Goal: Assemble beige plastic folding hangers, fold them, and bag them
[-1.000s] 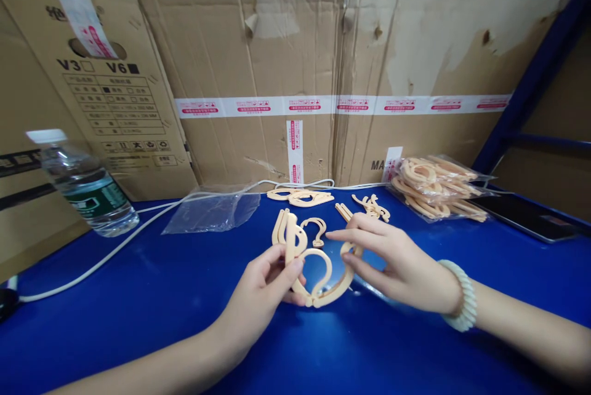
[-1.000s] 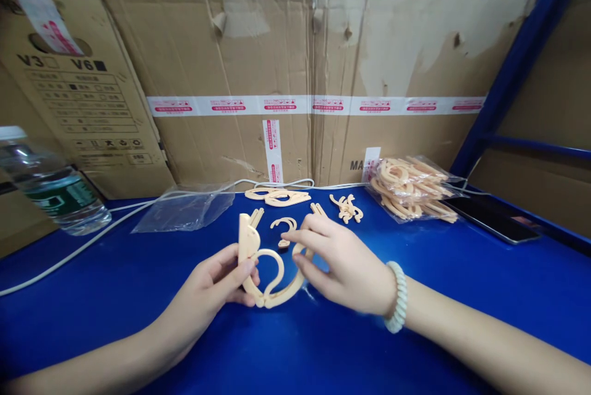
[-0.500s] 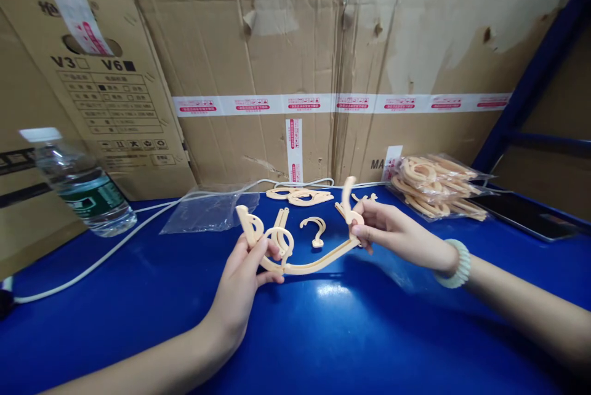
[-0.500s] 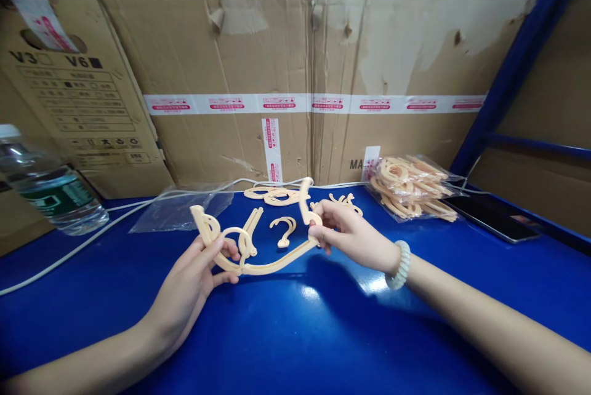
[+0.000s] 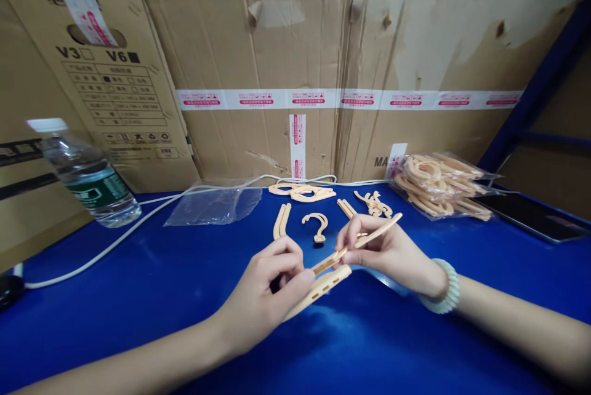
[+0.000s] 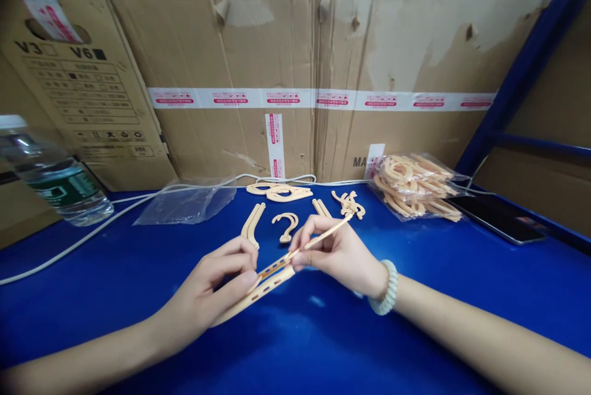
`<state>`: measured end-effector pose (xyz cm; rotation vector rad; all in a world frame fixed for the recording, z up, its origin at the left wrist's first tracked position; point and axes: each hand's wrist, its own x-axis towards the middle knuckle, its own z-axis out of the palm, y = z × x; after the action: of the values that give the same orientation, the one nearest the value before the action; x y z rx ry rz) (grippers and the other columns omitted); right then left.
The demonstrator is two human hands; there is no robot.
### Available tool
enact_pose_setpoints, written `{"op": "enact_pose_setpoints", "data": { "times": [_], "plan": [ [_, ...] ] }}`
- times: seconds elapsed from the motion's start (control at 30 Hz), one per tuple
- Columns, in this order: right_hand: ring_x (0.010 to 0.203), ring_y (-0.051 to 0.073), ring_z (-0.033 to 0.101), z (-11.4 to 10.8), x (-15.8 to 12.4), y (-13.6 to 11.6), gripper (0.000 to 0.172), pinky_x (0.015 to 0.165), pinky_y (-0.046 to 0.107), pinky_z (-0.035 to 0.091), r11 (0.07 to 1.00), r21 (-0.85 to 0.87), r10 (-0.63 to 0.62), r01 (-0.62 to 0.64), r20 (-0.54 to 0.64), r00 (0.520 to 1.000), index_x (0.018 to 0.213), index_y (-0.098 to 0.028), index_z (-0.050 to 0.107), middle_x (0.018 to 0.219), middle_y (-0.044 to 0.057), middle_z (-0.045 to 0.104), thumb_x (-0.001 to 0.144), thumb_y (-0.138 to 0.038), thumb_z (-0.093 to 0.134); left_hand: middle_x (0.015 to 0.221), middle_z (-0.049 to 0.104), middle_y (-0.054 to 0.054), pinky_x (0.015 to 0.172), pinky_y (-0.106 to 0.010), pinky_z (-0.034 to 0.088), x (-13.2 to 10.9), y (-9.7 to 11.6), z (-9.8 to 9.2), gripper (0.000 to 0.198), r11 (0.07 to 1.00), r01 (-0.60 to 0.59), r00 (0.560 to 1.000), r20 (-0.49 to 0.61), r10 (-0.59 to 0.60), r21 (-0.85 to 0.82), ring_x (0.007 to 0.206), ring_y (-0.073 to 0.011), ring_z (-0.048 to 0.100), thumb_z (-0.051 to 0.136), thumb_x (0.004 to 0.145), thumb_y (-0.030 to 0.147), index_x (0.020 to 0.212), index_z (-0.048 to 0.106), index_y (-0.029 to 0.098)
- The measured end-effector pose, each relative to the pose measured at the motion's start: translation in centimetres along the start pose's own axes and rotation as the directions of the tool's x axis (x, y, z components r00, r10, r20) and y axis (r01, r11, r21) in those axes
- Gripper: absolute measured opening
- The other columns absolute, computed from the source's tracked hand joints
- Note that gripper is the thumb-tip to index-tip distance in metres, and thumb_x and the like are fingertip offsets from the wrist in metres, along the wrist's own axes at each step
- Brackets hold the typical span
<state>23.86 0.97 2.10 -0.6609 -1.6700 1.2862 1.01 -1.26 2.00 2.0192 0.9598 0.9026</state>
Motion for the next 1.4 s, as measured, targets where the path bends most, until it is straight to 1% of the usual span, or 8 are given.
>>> {"op": "enact_pose_setpoints", "data": {
  "times": [0.1,0.2,0.47,0.77,1.07,1.17,1.3,1.4],
  "plan": [
    [0.069,0.013,0.069,0.9,-0.4,0.2,0.024,0.062,0.025,0.059,0.999,-0.035,-0.031,0.030,-0.011,0.999,0.073,-0.015,0.055,0.081,0.004,0.068,0.075,-0.022,0.079,0.074,0.052,0.000,0.058,-0.026,0.037,0.1,-0.4,0.6,0.017,0.969,0.171,0.984,0.086,-0.157,-0.180,0.064,-0.0148,0.048,0.056,0.085,0.036,0.079,0.051,0.020],
    [0.070,0.014,0.068,1.2,-0.6,0.3,0.019,0.061,0.025,0.058,0.982,-0.161,-0.105,0.097,-0.040,0.994,0.074,-0.015,0.061,0.080,0.005,0.069,0.078,-0.025,0.076,0.074,0.056,0.001,0.055,-0.023,0.035,0.0,-0.5,1.0,0.021,0.928,0.264,0.954,0.213,-0.211,-0.264,0.059,-0.0130,0.047,0.053,0.089,0.038,0.099,0.053,0.020],
    [0.078,0.016,0.070,1.1,-0.9,-0.2,0.014,0.071,0.028,0.059,0.783,-0.468,-0.398,0.410,0.130,0.908,0.092,-0.017,0.073,0.084,0.007,0.075,0.093,-0.020,0.060,0.058,0.044,0.006,0.048,-0.021,0.026,0.0,0.1,0.5,0.026,0.989,0.123,0.970,0.219,-0.103,-0.082,0.050,-0.0101,0.035,0.044,0.097,0.037,0.090,0.062,0.019],
    [0.078,0.016,0.067,0.8,-1.8,-0.7,0.037,0.067,0.028,0.056,0.415,-0.626,-0.489,0.660,0.459,0.742,0.106,-0.012,0.066,0.087,0.011,0.072,0.104,-0.025,0.032,0.055,0.039,0.005,0.051,-0.024,0.027,-0.2,0.3,0.3,0.035,0.988,-0.089,0.963,0.264,0.054,0.122,0.048,-0.0107,0.036,0.037,0.100,0.030,0.070,0.051,0.020],
    [0.074,0.017,0.070,0.8,-1.2,-1.6,0.023,0.063,0.027,0.058,0.097,-0.704,-0.506,0.704,0.574,0.644,0.103,-0.012,0.064,0.082,0.009,0.075,0.100,-0.013,0.042,0.057,0.040,0.006,0.052,-0.024,0.026,0.4,0.0,0.2,0.034,0.972,-0.146,0.957,0.273,0.093,0.183,0.050,-0.0098,0.036,0.036,0.101,0.027,0.068,0.043,0.019],
    [0.073,0.016,0.070,0.8,-1.0,-1.4,0.020,0.063,0.027,0.058,0.059,-0.703,-0.529,0.709,0.580,0.620,0.101,-0.010,0.064,0.080,0.008,0.074,0.099,-0.012,0.045,0.057,0.040,0.007,0.052,-0.022,0.027,0.6,-0.1,0.0,0.032,0.973,-0.162,0.953,0.281,0.112,0.164,0.049,-0.0085,0.036,0.037,0.100,0.023,0.069,0.042,0.019],
    [0.073,0.014,0.070,0.7,-0.8,-1.4,0.023,0.064,0.026,0.057,0.081,-0.711,-0.509,0.699,0.573,0.642,0.099,-0.009,0.065,0.080,0.009,0.074,0.100,-0.013,0.043,0.057,0.042,0.006,0.052,-0.021,0.028,0.9,-0.3,0.0,0.033,0.970,-0.164,0.954,0.279,0.110,0.180,0.050,-0.0079,0.038,0.037,0.100,0.026,0.069,0.044,0.018],
    [0.071,0.016,0.069,1.0,-0.9,-1.8,0.017,0.061,0.027,0.056,-0.009,-0.692,-0.536,0.722,0.613,0.581,0.095,-0.009,0.066,0.080,0.009,0.074,0.097,-0.010,0.049,0.052,0.047,0.006,0.051,-0.019,0.033,1.1,-0.3,0.1,0.035,0.991,-0.043,0.949,0.317,0.002,0.125,0.045,-0.0078,0.044,0.034,0.101,0.031,0.073,0.049,0.018]
  ]
}}
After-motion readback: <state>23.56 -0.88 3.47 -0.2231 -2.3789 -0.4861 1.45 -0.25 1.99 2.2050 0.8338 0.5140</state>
